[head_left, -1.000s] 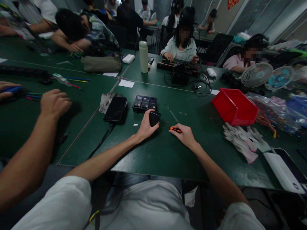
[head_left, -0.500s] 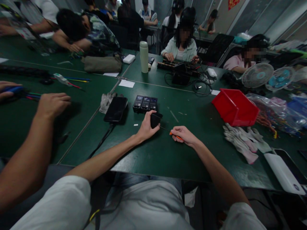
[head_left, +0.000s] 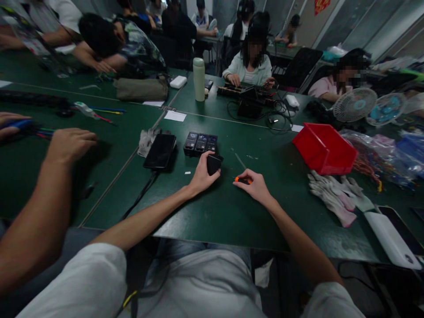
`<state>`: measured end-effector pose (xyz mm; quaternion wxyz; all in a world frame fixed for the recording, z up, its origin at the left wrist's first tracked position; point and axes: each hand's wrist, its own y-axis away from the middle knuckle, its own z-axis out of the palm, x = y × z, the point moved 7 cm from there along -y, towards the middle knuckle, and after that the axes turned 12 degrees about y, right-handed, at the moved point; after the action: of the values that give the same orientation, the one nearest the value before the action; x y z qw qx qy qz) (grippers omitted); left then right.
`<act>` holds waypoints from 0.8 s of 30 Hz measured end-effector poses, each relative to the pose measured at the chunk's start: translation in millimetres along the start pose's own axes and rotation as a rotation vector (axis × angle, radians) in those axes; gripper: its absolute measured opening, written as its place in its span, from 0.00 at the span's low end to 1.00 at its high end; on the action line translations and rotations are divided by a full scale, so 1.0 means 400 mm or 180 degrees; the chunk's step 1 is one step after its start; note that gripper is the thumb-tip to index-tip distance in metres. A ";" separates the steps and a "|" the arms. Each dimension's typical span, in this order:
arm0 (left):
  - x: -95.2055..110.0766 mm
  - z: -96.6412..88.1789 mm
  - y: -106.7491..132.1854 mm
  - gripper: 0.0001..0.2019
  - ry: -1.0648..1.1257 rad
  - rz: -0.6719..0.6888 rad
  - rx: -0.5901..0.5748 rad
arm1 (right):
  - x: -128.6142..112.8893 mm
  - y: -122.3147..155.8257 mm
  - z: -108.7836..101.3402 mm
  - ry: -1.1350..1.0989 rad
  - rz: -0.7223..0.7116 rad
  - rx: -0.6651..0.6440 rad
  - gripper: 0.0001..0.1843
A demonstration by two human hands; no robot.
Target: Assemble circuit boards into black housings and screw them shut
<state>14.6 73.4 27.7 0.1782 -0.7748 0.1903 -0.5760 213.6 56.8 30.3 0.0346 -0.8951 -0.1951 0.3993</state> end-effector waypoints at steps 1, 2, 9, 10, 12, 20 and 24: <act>-0.001 -0.001 0.000 0.30 -0.0009 -0.0001 0.0009 | -0.005 0.002 -0.003 0.0164 -0.0111 0.0062 0.13; -0.001 -0.002 0.001 0.30 -0.0024 0.0002 0.0015 | -0.009 0.005 -0.004 0.0281 -0.0205 0.0105 0.13; 0.006 -0.004 0.002 0.29 -0.0111 0.0102 -0.0027 | -0.002 0.006 0.008 -0.0085 -0.0028 -0.0009 0.14; 0.007 -0.004 0.002 0.29 -0.0120 0.0109 -0.0033 | 0.003 0.005 0.014 -0.0281 0.0098 -0.0099 0.15; 0.009 -0.004 0.002 0.29 -0.0140 0.0119 -0.0040 | 0.013 0.005 0.031 -0.0686 0.0380 -0.0330 0.16; 0.018 -0.001 0.002 0.29 -0.0160 0.0207 -0.0054 | 0.035 0.011 0.067 -0.1573 0.0989 -0.0914 0.18; 0.009 0.002 0.002 0.29 -0.0069 0.0107 -0.0042 | 0.034 0.008 0.055 -0.1273 0.0965 -0.0795 0.18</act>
<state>16.2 71.0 29.9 0.1848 -0.7788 0.2052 -0.5632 206.8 56.8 5.0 -0.1753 -0.8149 -0.1096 0.5415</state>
